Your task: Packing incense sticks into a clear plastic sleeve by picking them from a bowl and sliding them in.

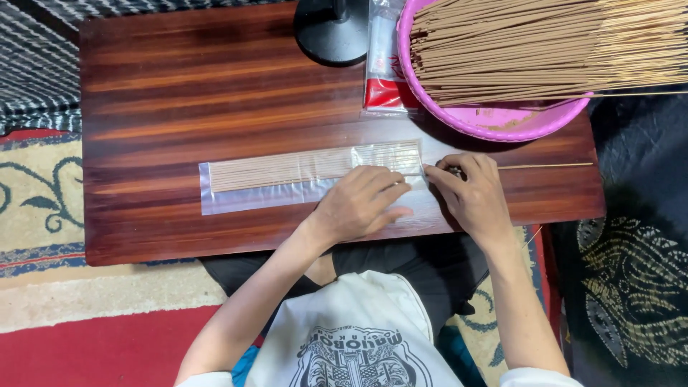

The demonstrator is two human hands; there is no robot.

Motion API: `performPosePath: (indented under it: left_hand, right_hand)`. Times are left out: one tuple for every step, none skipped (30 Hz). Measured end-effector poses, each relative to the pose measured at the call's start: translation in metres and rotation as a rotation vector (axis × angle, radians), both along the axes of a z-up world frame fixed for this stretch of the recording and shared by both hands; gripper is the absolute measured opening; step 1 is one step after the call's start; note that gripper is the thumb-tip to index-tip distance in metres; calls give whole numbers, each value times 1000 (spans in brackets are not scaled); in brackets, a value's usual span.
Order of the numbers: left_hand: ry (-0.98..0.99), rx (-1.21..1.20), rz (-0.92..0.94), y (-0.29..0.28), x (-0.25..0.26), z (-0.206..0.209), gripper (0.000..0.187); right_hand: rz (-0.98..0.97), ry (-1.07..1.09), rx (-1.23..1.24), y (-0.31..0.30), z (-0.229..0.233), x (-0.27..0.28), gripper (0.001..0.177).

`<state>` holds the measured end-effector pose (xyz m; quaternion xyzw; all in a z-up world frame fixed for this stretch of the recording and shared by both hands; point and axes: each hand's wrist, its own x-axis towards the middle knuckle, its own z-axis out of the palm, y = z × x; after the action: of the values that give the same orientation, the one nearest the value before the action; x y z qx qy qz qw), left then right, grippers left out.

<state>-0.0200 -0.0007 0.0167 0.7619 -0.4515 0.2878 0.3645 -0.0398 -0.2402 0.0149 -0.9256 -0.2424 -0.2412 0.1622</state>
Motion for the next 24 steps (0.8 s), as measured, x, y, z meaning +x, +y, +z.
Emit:
performPosePath:
  left_hand:
    - [3,-1,2,-1,-3,0,38]
    - [-26,37,-50,-3,-6,0,45]
    - [-57,76,-104,-5,-8,0,53]
    - [-55,75,-105,-4,-12,-4,53]
    - [-33,130,-121,-4,-13,-7,61]
    - [-11,184,-136,-4,-14,-10,69]
    - [-8,181,-138,-3,-13,-9,69]
    - [14,231,-146,-2,-12,-7,72]
    - [38,280,-153,-1,-12,-6,76]
    - [44,277,-154,-2,-13,-7,76]
    - [45,295,-145,-2,-12,-8,77]
    - [45,312,-136,-2,-12,-8,78]
    - [50,313,-133,-2,-12,-11,78]
    - [52,308,-130,-3,-12,-14,78]
    - [52,303,-128,-3,-13,-18,78]
    - [57,302,-126,-3,-13,-20,78]
    - [54,306,-121,-3,-13,-22,78]
    - [52,309,-117,-4,-13,-24,78]
    - [53,308,-117,-4,-13,-24,78]
    - [50,307,-117,-4,-13,-23,79]
    - [45,306,-118,-4,-13,-23,80]
    - [46,305,-118,-4,-12,-24,80]
    - [30,312,-114,-5,-12,-25,81]
    - [15,318,-109,-6,-12,-25,81]
  right_hand:
    - [2,3,-1,-1,5,-1,19]
    - [15,12,-5,-2,11,-3,23]
    - [25,20,-9,-2,16,-4,29]
    - [24,21,-10,-5,18,-7,29]
    - [-9,25,2,-8,20,-8,27]
    - [-42,29,14,-11,22,-9,26]
    - [-43,33,11,-15,21,-8,26]
    - [-63,41,20,-18,20,-8,21]
    - [-83,52,29,-21,18,-8,17]
    - [-83,59,25,-19,17,-8,17]
    - [-72,59,37,-16,16,-6,16]
    - [-61,59,48,-13,15,-4,15]
    - [-56,63,48,-10,13,-3,15]
    - [-62,76,63,-7,10,-2,14]
    - [-69,89,76,-4,8,-2,13]
    - [-66,93,75,-2,8,-2,13]
    - [-62,98,88,0,7,-1,13]
    - [-58,103,102,3,7,-1,13]
    - [-58,104,100,2,12,-2,13]
    - [-64,103,97,2,17,-3,17]
    - [-70,100,93,1,21,-3,22]
    - [-70,101,92,1,22,-4,22]
    - [-80,118,110,0,24,-5,16]
    - [-90,135,128,-1,25,-6,12]
